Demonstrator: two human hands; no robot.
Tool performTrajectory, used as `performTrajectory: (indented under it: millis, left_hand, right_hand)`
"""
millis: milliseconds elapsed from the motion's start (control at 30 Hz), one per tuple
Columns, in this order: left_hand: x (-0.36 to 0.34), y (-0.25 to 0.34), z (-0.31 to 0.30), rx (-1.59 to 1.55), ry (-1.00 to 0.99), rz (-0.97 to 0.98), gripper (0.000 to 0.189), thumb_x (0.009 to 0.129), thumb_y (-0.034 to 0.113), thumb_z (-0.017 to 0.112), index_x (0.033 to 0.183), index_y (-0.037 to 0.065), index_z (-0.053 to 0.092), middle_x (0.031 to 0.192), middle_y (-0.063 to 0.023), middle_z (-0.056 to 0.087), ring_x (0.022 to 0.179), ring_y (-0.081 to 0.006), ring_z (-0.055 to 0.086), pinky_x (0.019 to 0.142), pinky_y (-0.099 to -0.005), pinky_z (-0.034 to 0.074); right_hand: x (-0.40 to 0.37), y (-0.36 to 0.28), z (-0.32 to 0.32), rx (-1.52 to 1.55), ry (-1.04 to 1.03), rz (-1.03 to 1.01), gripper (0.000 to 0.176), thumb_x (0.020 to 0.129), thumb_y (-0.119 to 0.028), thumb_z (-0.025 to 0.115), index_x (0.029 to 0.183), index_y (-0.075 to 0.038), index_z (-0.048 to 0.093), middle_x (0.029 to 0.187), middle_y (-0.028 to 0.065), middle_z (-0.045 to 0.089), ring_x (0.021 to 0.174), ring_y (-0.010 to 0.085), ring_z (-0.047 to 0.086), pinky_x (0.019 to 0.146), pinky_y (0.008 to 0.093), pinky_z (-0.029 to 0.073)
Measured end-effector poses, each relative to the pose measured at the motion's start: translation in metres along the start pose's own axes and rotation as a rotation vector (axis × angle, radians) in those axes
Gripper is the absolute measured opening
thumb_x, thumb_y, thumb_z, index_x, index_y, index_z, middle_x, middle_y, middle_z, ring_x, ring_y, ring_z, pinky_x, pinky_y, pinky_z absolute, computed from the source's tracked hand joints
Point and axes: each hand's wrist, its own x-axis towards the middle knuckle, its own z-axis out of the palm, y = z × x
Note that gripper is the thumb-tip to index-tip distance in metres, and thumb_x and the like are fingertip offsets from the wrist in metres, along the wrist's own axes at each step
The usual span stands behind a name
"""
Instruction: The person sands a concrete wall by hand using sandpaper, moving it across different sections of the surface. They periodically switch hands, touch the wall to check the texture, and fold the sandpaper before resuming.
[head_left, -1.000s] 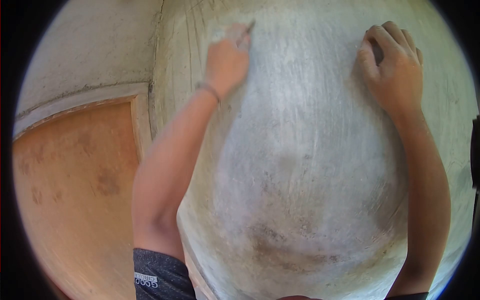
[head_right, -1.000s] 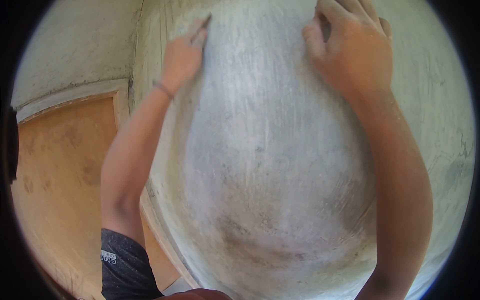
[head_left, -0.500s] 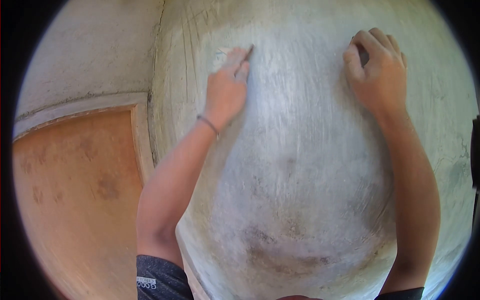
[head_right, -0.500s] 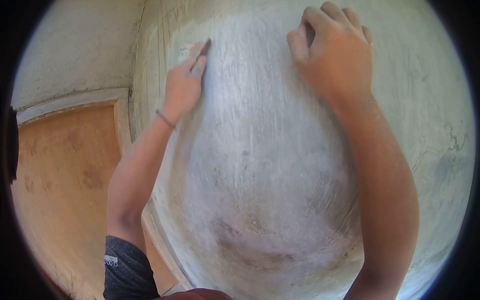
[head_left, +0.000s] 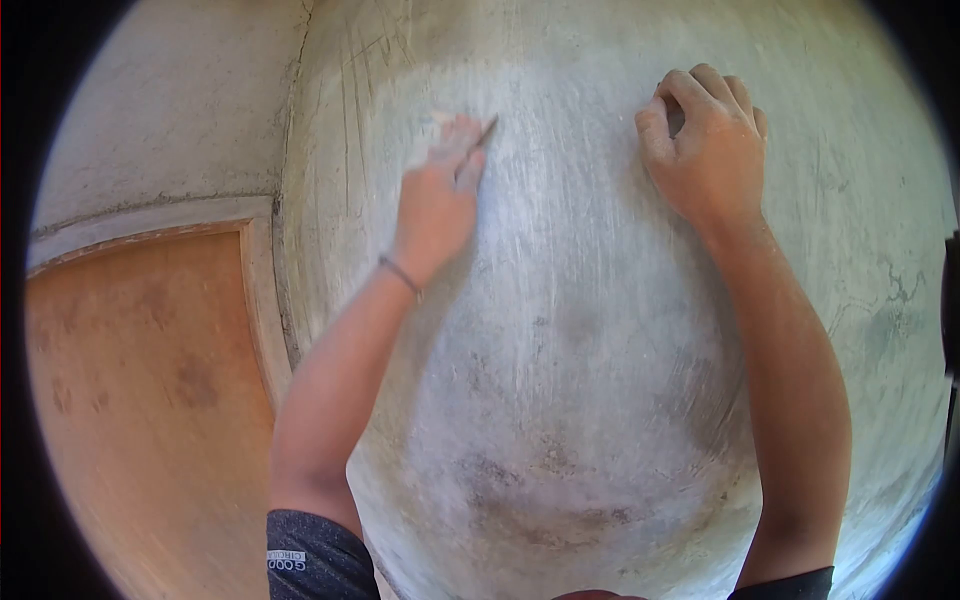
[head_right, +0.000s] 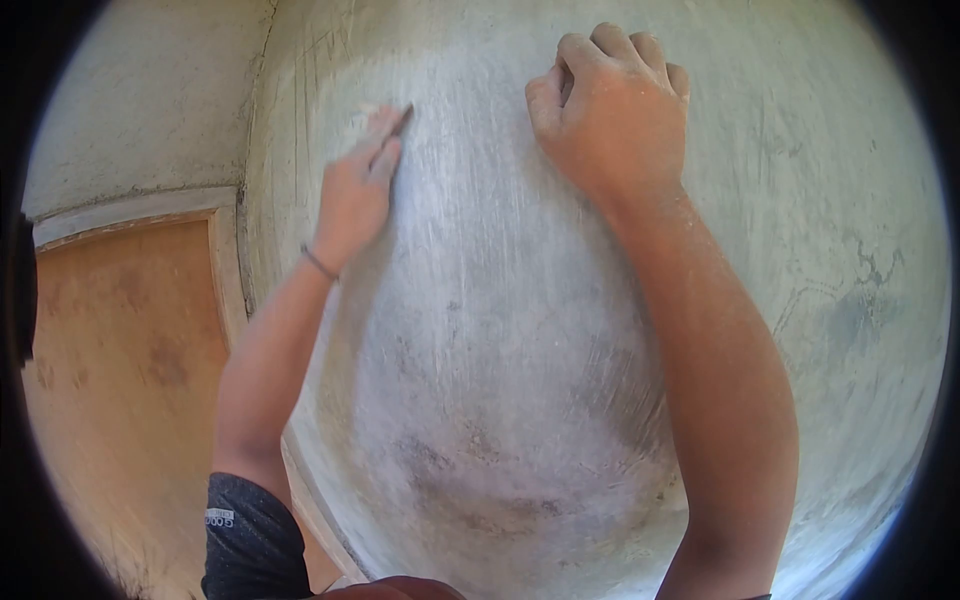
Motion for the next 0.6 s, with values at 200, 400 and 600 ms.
performTrajectory:
  millis: [200,400,600]
  left_hand:
    - [0.049,0.013,-0.012,-0.017,-0.08,-0.088,0.042,0.095,0.025,0.04,0.131,0.006,0.049,0.136,-0.0134,0.047,0.119,-0.032,0.05,0.1,-0.0387,0.04]
    - [0.034,-0.007,-0.012,-0.024,-0.066,-0.045,0.041,0.096,0.024,0.04,0.132,0.008,0.048,0.138,-0.0108,0.044,0.125,-0.0299,0.044,0.105,-0.0377,0.035]
    - [-0.168,-0.057,-0.018,-0.085,-0.064,-0.084,0.038,0.096,0.012,0.041,0.133,0.006,0.047,0.141,-0.0132,0.04,0.135,-0.0301,0.032,0.112,-0.041,0.024]
  right_hand:
    - [0.001,-0.005,0.001,-0.06,0.001,-0.02,0.013,0.073,-0.015,0.059,0.076,-0.006,0.067,0.079,0.0048,0.061,0.081,0.0229,0.056,0.073,0.0405,0.043]
    - [-0.001,-0.003,0.0,-0.059,-0.009,-0.026,0.01,0.072,-0.014,0.059,0.073,-0.006,0.065,0.079,0.0041,0.059,0.08,0.0232,0.055,0.071,0.0391,0.043]
    - [0.001,-0.011,-0.003,-0.059,-0.033,-0.095,0.007,0.071,-0.014,0.06,0.071,-0.007,0.062,0.079,0.0042,0.058,0.08,0.0233,0.055,0.071,0.0382,0.043]
